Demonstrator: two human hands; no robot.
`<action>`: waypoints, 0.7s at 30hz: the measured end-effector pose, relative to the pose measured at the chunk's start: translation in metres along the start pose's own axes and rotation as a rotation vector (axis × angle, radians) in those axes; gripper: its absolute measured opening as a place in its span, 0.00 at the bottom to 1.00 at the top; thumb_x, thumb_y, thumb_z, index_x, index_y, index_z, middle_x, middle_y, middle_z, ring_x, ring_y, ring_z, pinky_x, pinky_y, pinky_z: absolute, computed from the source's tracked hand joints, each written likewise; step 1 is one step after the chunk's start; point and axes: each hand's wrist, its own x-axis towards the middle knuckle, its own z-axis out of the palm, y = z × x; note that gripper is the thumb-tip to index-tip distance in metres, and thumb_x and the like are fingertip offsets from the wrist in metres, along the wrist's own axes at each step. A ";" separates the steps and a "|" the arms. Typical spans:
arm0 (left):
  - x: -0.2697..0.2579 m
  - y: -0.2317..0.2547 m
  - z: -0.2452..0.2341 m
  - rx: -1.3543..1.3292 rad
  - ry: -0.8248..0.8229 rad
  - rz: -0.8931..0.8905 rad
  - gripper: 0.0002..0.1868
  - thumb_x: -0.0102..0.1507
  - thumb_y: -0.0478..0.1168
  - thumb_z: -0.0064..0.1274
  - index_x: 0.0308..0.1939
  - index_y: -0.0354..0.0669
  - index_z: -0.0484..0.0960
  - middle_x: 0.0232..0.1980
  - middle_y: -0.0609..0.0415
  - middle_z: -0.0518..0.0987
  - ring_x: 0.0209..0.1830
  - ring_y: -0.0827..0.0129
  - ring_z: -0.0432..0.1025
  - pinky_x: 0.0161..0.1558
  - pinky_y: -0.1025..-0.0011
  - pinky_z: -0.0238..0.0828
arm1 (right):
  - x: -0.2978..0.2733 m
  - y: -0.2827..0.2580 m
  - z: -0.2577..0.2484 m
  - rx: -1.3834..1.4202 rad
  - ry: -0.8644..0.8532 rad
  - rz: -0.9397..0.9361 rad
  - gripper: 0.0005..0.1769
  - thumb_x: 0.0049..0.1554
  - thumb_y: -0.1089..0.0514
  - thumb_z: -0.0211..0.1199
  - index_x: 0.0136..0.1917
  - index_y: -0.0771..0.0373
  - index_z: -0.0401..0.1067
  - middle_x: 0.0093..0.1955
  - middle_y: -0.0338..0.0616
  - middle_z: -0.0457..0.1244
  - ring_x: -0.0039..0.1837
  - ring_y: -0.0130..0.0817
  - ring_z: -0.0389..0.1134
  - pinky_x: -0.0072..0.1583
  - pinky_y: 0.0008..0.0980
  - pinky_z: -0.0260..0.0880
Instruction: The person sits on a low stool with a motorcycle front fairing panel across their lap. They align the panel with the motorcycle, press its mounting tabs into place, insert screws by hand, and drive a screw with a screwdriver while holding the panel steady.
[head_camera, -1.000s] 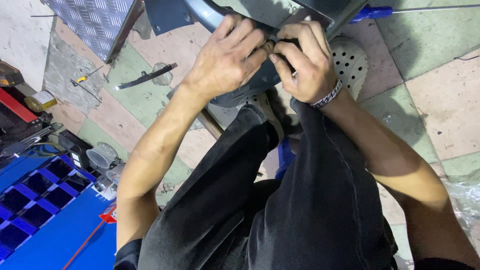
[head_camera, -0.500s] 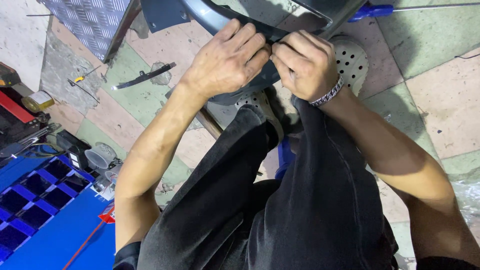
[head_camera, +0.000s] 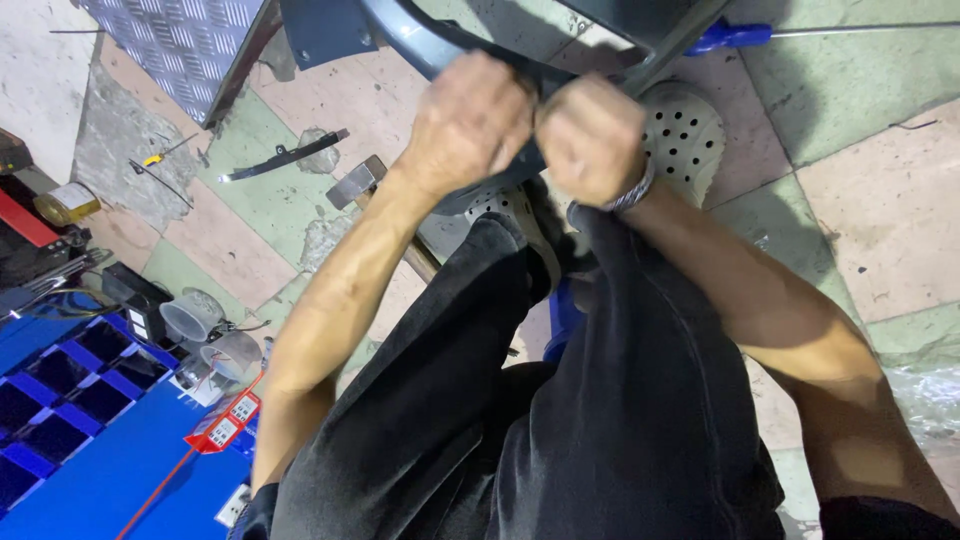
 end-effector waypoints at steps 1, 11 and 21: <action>-0.004 -0.002 0.007 0.106 0.035 -0.099 0.10 0.70 0.34 0.46 0.35 0.36 0.75 0.34 0.51 0.68 0.29 0.65 0.63 0.28 0.69 0.64 | 0.000 -0.003 0.000 0.024 -0.035 0.002 0.09 0.61 0.76 0.58 0.37 0.76 0.70 0.37 0.54 0.61 0.37 0.47 0.59 0.42 0.42 0.63; -0.019 -0.004 -0.006 -0.084 -0.024 -0.306 0.14 0.74 0.44 0.48 0.40 0.36 0.77 0.41 0.50 0.72 0.37 0.62 0.60 0.37 0.64 0.53 | -0.046 0.019 0.024 0.012 -0.115 0.263 0.13 0.69 0.59 0.57 0.46 0.70 0.70 0.42 0.51 0.65 0.40 0.40 0.67 0.43 0.37 0.74; -0.015 -0.020 -0.032 -0.062 -0.166 -0.204 0.27 0.74 0.61 0.42 0.44 0.46 0.87 0.58 0.48 0.78 0.64 0.56 0.69 0.65 0.50 0.55 | -0.018 0.004 0.013 -0.021 -0.204 0.259 0.04 0.64 0.66 0.58 0.46 0.68 0.68 0.43 0.49 0.61 0.39 0.43 0.64 0.42 0.40 0.67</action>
